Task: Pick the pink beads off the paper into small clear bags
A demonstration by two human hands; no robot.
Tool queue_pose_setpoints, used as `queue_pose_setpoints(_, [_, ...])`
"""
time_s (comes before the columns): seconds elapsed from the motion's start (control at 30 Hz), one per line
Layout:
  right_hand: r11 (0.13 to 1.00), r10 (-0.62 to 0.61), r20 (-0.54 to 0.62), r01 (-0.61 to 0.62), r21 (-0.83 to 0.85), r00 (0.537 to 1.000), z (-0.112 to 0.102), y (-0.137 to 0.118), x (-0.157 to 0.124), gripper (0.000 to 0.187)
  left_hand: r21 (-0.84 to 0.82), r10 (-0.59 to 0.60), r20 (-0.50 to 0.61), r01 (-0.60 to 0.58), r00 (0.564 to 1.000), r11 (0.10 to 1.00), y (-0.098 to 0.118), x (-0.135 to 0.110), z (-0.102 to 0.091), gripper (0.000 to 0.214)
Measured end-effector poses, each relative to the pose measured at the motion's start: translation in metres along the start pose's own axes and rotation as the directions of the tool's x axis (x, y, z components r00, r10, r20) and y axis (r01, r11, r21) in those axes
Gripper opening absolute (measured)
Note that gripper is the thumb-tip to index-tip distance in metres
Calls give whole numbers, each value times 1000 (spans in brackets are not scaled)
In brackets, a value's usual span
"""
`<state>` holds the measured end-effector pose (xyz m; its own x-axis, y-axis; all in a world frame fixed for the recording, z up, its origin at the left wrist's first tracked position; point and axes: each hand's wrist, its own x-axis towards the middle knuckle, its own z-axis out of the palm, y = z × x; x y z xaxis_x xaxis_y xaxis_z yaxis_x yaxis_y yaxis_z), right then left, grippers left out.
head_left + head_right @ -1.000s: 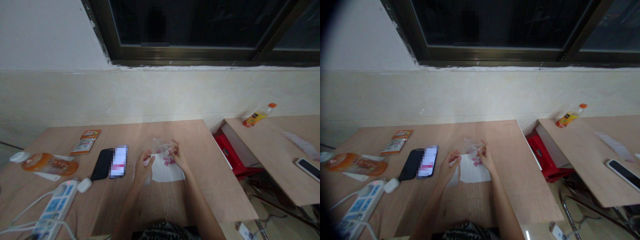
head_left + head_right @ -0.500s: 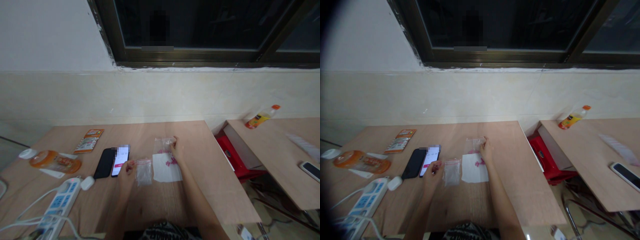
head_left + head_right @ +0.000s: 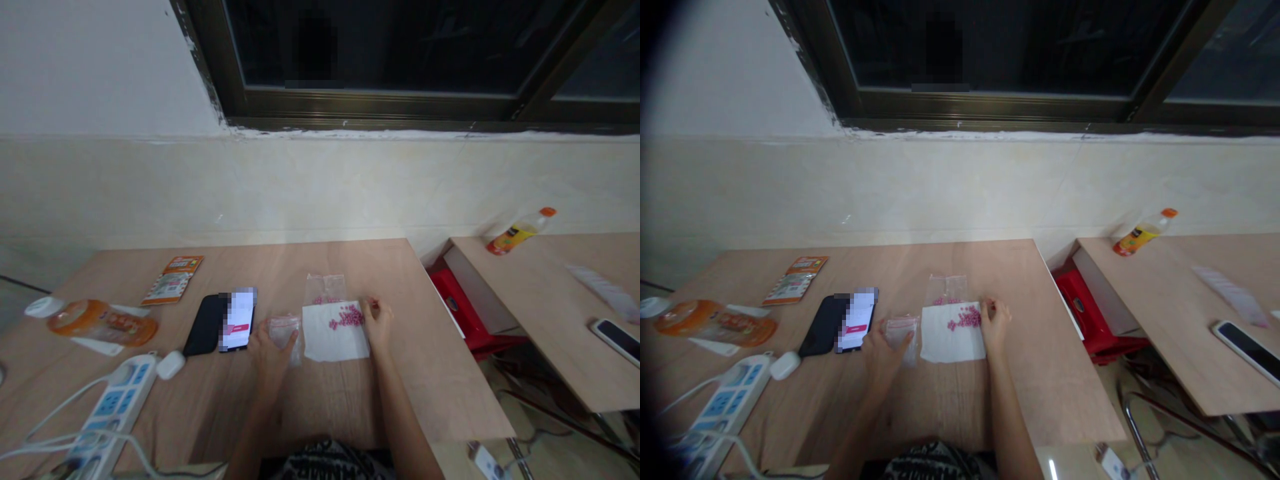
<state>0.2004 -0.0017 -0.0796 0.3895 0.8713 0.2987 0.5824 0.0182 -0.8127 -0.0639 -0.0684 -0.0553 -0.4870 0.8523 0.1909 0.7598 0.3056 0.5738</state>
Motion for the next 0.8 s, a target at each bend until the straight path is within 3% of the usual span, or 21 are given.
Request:
queue_pose_setpoints(0.2, [1000,-3,10,3,-30,1000,-9,-2,-17,30,131,-23,-7,23,1000,991,10,-3,10,84])
queue_pose_setpoints(0.6, [999,-18,29,18,-26,999,-8,-5,-17,31,111,-28,-23,31,999,993,15,-8,12,86])
queue_pose_setpoints(0.8, [990,-31,137,49,-131,990,-21,-5,-21,33,101,-13,5,13,1000,995,15,-6,-2,77])
